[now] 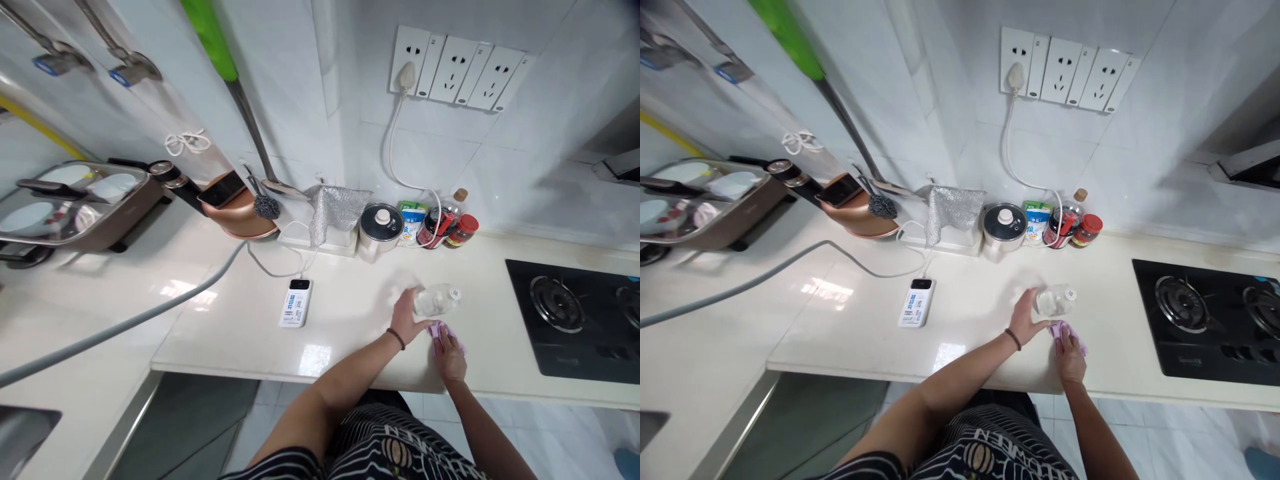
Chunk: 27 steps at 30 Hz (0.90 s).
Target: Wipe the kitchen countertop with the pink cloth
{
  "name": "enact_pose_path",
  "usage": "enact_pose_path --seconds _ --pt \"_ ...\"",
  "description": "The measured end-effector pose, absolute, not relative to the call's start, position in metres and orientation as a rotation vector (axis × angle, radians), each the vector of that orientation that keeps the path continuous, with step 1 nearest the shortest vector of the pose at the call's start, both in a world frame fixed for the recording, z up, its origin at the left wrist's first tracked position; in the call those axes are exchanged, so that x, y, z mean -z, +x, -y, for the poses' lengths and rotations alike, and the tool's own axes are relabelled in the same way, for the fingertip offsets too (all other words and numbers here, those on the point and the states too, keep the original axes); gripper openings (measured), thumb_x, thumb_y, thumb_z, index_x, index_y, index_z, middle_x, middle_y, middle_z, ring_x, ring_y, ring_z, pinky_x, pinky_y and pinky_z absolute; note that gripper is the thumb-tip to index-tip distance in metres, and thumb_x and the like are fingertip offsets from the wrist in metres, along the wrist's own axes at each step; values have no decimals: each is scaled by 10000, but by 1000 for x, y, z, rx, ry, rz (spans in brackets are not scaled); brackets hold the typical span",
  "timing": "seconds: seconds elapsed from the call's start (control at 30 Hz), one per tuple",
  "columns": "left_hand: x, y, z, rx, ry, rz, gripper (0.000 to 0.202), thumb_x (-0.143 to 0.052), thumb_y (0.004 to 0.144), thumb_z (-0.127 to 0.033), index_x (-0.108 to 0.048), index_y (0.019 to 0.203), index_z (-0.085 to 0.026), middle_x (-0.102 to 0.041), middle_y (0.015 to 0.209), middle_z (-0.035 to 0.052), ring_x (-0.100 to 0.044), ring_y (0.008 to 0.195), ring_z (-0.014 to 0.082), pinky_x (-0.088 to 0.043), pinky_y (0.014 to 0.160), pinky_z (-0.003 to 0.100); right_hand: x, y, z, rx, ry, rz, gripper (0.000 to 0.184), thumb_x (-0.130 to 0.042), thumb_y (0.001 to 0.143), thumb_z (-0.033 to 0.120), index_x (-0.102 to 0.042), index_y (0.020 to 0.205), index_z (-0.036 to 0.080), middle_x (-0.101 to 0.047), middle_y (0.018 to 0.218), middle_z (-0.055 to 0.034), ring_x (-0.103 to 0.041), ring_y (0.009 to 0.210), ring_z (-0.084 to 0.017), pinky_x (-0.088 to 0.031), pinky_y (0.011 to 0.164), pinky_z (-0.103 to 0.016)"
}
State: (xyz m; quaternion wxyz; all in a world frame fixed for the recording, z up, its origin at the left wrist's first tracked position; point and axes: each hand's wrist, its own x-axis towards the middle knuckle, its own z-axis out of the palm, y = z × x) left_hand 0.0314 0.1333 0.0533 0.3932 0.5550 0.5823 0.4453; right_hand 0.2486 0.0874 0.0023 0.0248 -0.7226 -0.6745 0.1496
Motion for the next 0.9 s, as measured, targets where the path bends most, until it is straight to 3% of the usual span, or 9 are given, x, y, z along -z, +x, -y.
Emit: enact_pose_path --seconds 0.1,0.23,0.33,0.43,0.63,0.83,0.9 --pt "-45 -30 -77 -1109 1433 -1724 652 -699 894 -432 -548 1495 -228 -583 1553 169 -449 1530 372 -295 1307 612 2 247 -78 -430 -2196 2135 559 -397 1065 403 -590 1574 274 -714 1343 -121 -692 1171 -251 -577 918 -348" --pt "-34 -129 1 -1064 1330 -2157 501 -585 935 -400 -603 1407 -233 -639 1459 169 -521 1453 359 -346 1274 586 10 213 -45 -592 -1911 2440 485 -484 1027 353 -683 1468 375 -737 1295 -54 -710 1077 -219 -599 821 -293" --pt "-31 -188 40 -981 1123 -2473 587 -587 928 -445 -541 1463 -210 -612 1466 191 -503 1454 383 -361 1254 609 2 154 -26 -775 -1607 2680 477 -572 996 327 -684 1440 459 -756 1250 -12 -700 1017 -199 -591 800 -257" --pt "-31 -219 51 -899 922 -2635 764 -628 898 -496 -433 1554 -158 -576 1489 222 -483 1452 431 -376 1229 649 -20 86 -37 -859 -1444 2786 454 -597 1011 344 -683 1440 464 -763 1233 -1 -684 1004 -198 -567 844 -260" --pt "-32 -229 18 -881 830 -2619 951 -704 859 -510 -315 1634 -120 -563 1511 260 -519 1418 472 -429 1161 678 -48 -11 -142 -835 -1659 2702 486 -518 1060 316 -628 1529 377 -696 1401 -54 -679 1073 -198 -530 890 -286" --pt "-28 -245 0 -729 965 -2590 939 -733 864 -465 -308 1643 -156 -562 1516 259 -565 1363 445 -466 1102 646 -47 -63 -208 -749 -1826 2579 532 -386 1118 345 -513 1627 258 -633 1453 -118 -657 1114 -211 -514 904 -312" --pt "-28 -251 -4 -675 1015 -2575 927 -725 870 -449 -311 1638 -136 -579 1485 259 -570 1342 434 -473 1091 622 -48 -71 -195 -742 -1823 2584 528 -411 1107 347 -525 1620 291 -644 1444 -112 -670 1096 -220 -528 898 -316"
